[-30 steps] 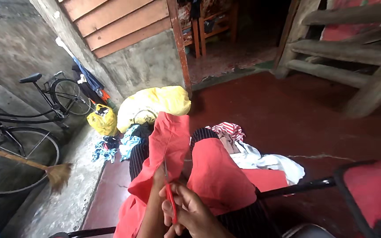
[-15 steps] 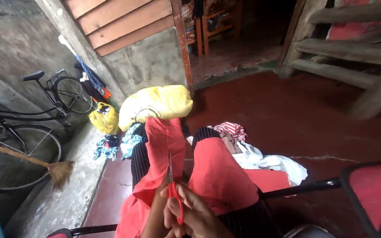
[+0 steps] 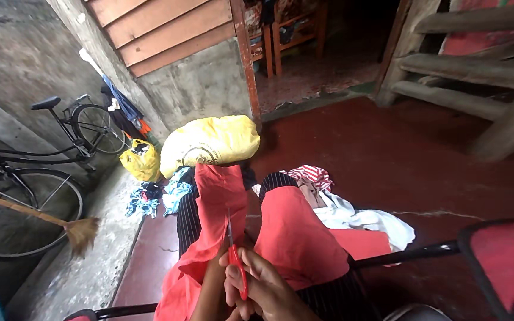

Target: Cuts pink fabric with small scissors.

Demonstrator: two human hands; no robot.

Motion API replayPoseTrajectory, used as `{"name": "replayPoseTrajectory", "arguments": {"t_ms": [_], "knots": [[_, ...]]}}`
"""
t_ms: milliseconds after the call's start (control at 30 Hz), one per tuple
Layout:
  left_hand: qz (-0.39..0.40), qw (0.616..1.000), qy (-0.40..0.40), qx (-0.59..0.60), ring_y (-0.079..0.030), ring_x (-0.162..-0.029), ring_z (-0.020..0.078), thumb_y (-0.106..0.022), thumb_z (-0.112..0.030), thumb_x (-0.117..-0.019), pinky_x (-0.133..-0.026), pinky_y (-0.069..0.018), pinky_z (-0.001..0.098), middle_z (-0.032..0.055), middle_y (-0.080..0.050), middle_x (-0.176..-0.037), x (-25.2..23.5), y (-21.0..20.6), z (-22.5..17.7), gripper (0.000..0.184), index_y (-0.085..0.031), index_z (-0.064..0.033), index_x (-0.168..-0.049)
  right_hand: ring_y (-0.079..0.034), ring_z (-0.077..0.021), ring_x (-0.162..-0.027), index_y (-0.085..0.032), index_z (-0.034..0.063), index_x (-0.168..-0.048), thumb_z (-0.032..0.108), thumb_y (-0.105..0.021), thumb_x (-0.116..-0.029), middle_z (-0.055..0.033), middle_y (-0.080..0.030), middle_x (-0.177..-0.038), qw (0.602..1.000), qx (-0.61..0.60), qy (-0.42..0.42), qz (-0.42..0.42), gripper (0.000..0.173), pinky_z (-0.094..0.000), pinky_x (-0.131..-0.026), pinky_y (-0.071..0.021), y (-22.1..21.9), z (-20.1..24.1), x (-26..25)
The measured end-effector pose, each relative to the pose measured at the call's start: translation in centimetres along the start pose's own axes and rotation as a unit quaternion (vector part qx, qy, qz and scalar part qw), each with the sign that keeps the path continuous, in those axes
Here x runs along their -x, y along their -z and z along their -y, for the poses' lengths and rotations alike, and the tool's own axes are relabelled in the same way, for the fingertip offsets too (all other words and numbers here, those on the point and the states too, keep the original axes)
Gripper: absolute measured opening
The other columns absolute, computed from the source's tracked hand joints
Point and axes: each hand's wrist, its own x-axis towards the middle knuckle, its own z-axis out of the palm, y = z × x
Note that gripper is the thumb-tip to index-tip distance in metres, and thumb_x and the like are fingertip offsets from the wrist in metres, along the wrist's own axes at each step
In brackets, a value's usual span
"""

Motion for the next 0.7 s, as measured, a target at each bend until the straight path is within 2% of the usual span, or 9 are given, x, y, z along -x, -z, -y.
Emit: {"name": "replayPoseTrajectory", "arguments": {"t_ms": [67,133,200,233,333,433,500,567,700], "knots": [[0.027,0.999,-0.004,0.033,-0.066,-0.084,-0.0003,-0.034,-0.015,-0.1098,-0.082,-0.0555,0.0178,-0.0038,-0.068,-0.087,0.1,0.5,0.3,0.029,-0.061,-0.0066,-0.105,-0.065,-0.0161,-0.066,-0.053,0.0033,-0.125,0.022,-0.054,-0.105,-0.0027,-0.064,-0.081,1.0,0.002,-0.005,0.002,0.027,-0.0382,-0.061,-0.0612,0.1,0.0,-0.1],[-0.023,0.999,0.022,0.021,-0.065,-0.078,-0.002,-0.034,-0.011,-0.1087,-0.076,-0.0553,0.016,-0.0045,-0.067,-0.08,0.1,-0.5,-0.4,0.029,-0.061,-0.0066,-0.099,-0.064,-0.0151,-0.065,-0.053,0.0037,-0.124,0.022,-0.055,-0.1049,-0.002,-0.063,-0.081,1.0,0.007,-0.004,0.005,0.027,-0.0363,-0.06,-0.0606,0.1,0.1,-0.1],[-0.067,0.997,0.02,-0.037,-0.058,-0.076,-0.0012,-0.033,-0.006,-0.1086,-0.073,-0.0499,0.0147,0.0004,-0.061,-0.082,-0.2,-1.5,-1.3,0.028,-0.059,0.0027,-0.102,-0.063,-0.0138,-0.064,-0.052,0.003,-0.124,0.022,-0.055,-0.1052,-0.0015,-0.063,-0.08,1.0,0.013,0.007,0.001,0.027,-0.0342,-0.059,-0.0599,0.1,0.0,-0.1],[-0.069,0.996,0.002,-0.051,-0.056,-0.079,-0.0003,-0.033,-0.005,-0.1079,-0.076,-0.0482,0.0145,0.003,-0.061,-0.087,-0.5,-1.3,-0.9,0.028,-0.058,0.007,-0.105,-0.063,-0.0134,-0.063,-0.053,0.0029,-0.124,0.021,-0.055,-0.1049,-0.0013,-0.063,-0.08,1.0,0.016,0.009,-0.004,0.026,-0.0335,-0.058,-0.0595,0.1,0.1,0.0],[-0.076,0.997,0.011,-0.028,-0.062,-0.079,-0.0025,-0.035,-0.008,-0.1082,-0.076,-0.0528,0.0136,-0.001,-0.066,-0.085,-0.9,-1.3,-0.8,0.026,-0.06,-0.0001,-0.103,-0.062,-0.0122,-0.06,-0.053,0.0031,-0.123,0.014,-0.058,-0.1025,-0.0011,-0.063,-0.08,0.999,0.022,0.012,-0.025,0.023,-0.0318,-0.055,-0.0584,-0.1,0.1,0.0],[-0.078,0.994,-0.017,-0.079,-0.06,-0.086,0.0001,-0.039,-0.004,-0.1061,-0.081,-0.0504,0.0144,0.0042,-0.065,-0.093,-0.6,-0.9,-0.3,0.025,-0.06,0.0073,-0.111,-0.062,-0.0124,-0.062,-0.053,0.0031,-0.124,0.017,-0.058,-0.1033,-0.0007,-0.063,-0.081,1.0,0.02,0.007,-0.02,0.026,-0.0322,-0.056,-0.0588,0.0,0.1,0.0],[-0.055,0.996,-0.017,-0.073,-0.061,-0.082,-0.0011,-0.04,-0.002,-0.1044,-0.078,-0.0512,0.0137,0.0017,-0.064,-0.087,-0.6,-0.2,0.0,0.021,-0.06,0.0048,-0.105,-0.063,-0.0132,-0.063,-0.053,0.0034,-0.123,0.021,-0.056,-0.1044,-0.0006,-0.063,-0.08,1.0,0.009,0.006,-0.007,0.025,-0.0343,-0.058,-0.06,0.1,0.2,-0.1],[-0.029,0.999,0.006,-0.012,-0.064,-0.078,-0.0026,-0.039,-0.006,-0.106,-0.075,-0.0542,0.0148,-0.0037,-0.066,-0.081,-0.3,-0.1,-0.2,0.024,-0.062,-0.0033,-0.1,-0.062,-0.0137,-0.062,-0.053,0.0041,-0.121,0.022,-0.054,-0.1056,-0.001,-0.062,-0.079,1.0,0.004,0.004,0.001,0.024,-0.0355,-0.059,-0.0601,0.2,0.2,-0.1],[-0.049,0.998,0.012,-0.042,-0.063,-0.076,-0.001,-0.046,-0.002,-0.1022,-0.074,-0.0541,0.0156,-0.0015,-0.066,-0.08,-0.4,0.0,0.0,0.018,-0.063,-0.001,-0.097,-0.063,-0.0151,-0.061,-0.054,0.0032,-0.121,0.021,-0.053,-0.1055,-0.0022,-0.062,-0.078,1.0,-0.011,0.005,-0.009,0.024,-0.0378,-0.059,-0.0611,0.3,0.3,-0.1]]}}
